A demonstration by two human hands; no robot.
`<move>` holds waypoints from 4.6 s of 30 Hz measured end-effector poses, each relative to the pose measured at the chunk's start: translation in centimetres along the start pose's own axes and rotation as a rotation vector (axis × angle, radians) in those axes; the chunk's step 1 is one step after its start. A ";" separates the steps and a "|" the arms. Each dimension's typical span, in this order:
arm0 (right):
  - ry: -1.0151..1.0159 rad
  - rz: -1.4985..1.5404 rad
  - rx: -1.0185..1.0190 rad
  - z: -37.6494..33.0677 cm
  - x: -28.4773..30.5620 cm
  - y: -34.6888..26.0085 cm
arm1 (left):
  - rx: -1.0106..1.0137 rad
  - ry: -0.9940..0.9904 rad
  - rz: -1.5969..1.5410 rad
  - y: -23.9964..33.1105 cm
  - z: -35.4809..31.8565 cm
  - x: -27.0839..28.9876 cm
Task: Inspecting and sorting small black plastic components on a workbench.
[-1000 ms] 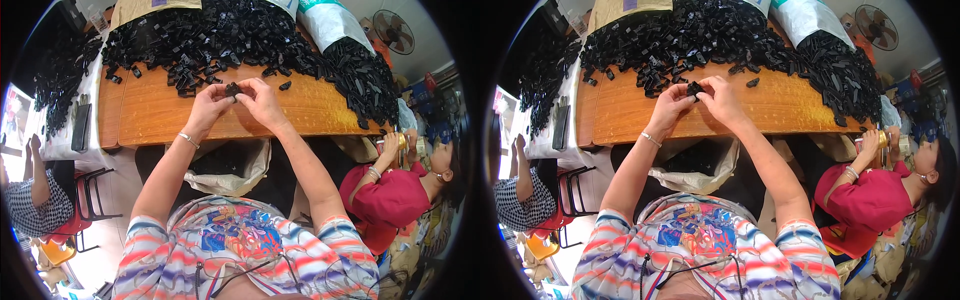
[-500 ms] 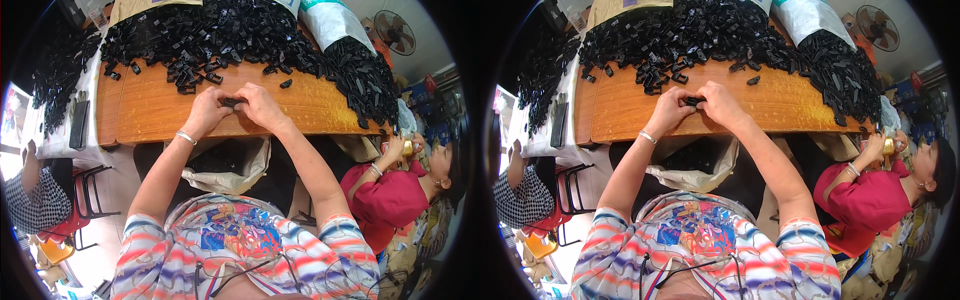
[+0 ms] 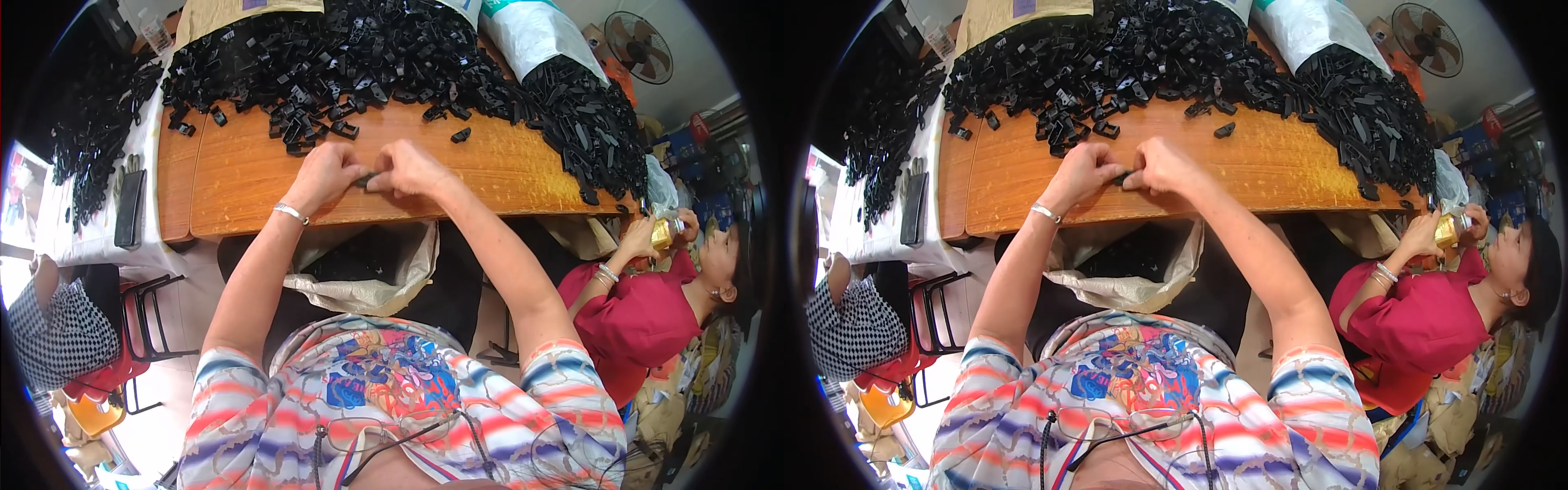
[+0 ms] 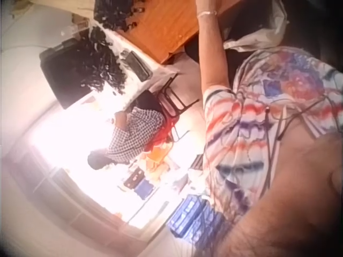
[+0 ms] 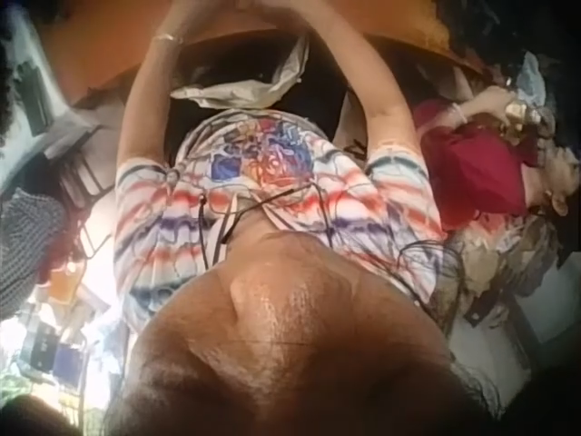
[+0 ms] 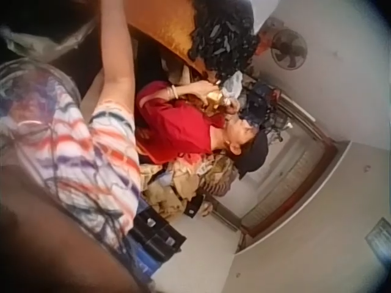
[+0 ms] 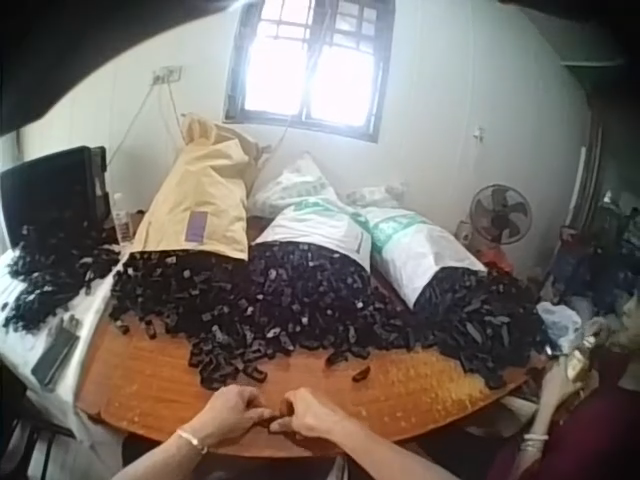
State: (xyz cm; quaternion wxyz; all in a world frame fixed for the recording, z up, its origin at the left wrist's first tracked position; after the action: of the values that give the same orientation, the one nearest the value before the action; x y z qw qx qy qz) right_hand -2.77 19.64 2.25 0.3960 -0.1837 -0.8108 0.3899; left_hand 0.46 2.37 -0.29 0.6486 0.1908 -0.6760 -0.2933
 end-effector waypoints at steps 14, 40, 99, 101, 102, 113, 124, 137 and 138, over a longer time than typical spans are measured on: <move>0.793 -0.636 0.350 -2.3 8.6 7.9 | -0.375 0.305 0.647 0.5 3.5 1.6; 0.548 0.230 0.563 -3.1 -0.7 0.3 | 0.047 0.041 -1.137 1.2 -0.9 -1.7; 0.595 0.192 0.624 -3.3 -4.2 -1.3 | 0.282 0.135 -1.506 1.5 -4.9 -1.4; 0.582 0.218 0.645 -3.2 -4.6 -1.5 | 0.258 0.189 -1.499 1.4 -4.7 -1.6; 0.584 0.217 0.642 -3.2 -4.9 -1.4 | 0.258 0.186 -1.500 1.4 -4.8 -1.7; 0.616 0.248 0.673 -3.6 -5.1 -1.6 | 0.214 0.185 -1.619 0.8 -4.9 -2.6; 0.524 0.413 0.589 -4.4 -4.6 -1.9 | 0.200 0.094 -1.606 0.2 -5.4 -1.9; 0.577 0.209 0.717 -4.3 -5.1 -0.9 | 0.115 0.153 -1.452 1.1 -5.8 -1.7; 0.578 0.209 0.716 -4.3 -5.2 -0.9 | 0.115 0.152 -1.452 1.4 -5.9 -1.9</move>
State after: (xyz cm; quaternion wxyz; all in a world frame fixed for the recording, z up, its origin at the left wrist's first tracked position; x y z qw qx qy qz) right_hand 3.85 18.02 1.95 0.6025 -0.2172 -0.4590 0.6157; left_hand 6.59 3.75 -0.90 0.3249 0.6443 -0.3469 -0.5992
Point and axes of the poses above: each hand's wrist, its own z-axis towards the middle knuckle, its own x-axis out of the back of the hand, y = z × x, the point moved 2 cm from there along z, towards the middle knuckle, and after that the axes turned 9 degrees about z, right-handed, at the moved point
